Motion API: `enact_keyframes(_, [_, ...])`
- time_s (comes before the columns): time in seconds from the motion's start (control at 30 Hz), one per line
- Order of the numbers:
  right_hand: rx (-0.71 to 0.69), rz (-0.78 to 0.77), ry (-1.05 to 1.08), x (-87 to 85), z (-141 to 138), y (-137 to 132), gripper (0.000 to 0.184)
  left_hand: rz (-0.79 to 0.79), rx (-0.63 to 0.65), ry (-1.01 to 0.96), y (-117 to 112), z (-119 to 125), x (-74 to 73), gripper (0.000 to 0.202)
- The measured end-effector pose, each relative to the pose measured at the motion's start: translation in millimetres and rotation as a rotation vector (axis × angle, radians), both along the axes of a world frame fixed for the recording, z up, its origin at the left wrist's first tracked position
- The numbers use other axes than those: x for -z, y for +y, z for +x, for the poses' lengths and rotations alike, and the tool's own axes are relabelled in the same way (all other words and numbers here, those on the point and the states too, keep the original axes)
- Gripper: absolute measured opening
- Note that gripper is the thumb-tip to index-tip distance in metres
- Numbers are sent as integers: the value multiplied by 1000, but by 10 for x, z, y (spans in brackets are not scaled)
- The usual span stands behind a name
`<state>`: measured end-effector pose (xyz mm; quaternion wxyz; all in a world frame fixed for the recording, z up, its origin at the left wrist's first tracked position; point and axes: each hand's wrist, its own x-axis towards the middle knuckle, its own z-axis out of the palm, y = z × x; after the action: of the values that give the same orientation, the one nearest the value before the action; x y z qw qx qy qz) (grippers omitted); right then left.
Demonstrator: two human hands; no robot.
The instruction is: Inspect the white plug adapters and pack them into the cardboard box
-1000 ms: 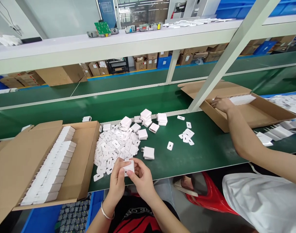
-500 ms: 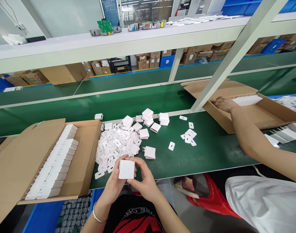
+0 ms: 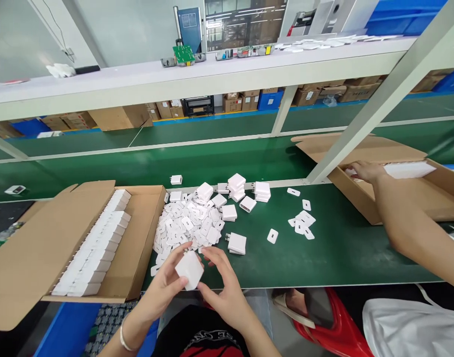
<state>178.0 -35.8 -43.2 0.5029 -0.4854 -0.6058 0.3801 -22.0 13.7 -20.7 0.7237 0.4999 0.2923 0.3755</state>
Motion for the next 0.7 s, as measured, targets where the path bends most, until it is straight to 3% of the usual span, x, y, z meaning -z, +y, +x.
enact_keyframes(0.13, [160,-2,10,77,117,-13,37,237,-317,369,471,-414,-164,61])
enact_keyframes(0.23, [312,-48,77,192,250,-16,28,540,-669,858,1098,-876,-195,66])
enact_keyframes(0.27, [368,-72,100,233,292,-17,27,606,-709,1073,1317,-1027,-179,65])
enact_keyframes(0.3, [426,-94,120,272,330,-20,27,659,-688,1308,1524,-1164,-150,59])
enact_keyframes(0.4, [551,-151,156,352,430,-48,31,664,-653,1521,1996,-1462,-9,45])
enact_keyframes(0.53, [595,-129,104,350,491,-107,29,597,-648,1696,2220,-1632,200,42])
enact_keyframes(0.6, [531,-86,6,325,434,-107,23,563,-667,1756,2229,-1643,259,45])
enact_keyframes(0.7, [277,-31,-250,333,182,-38,18,584,-645,1780,2198,-1523,257,50])
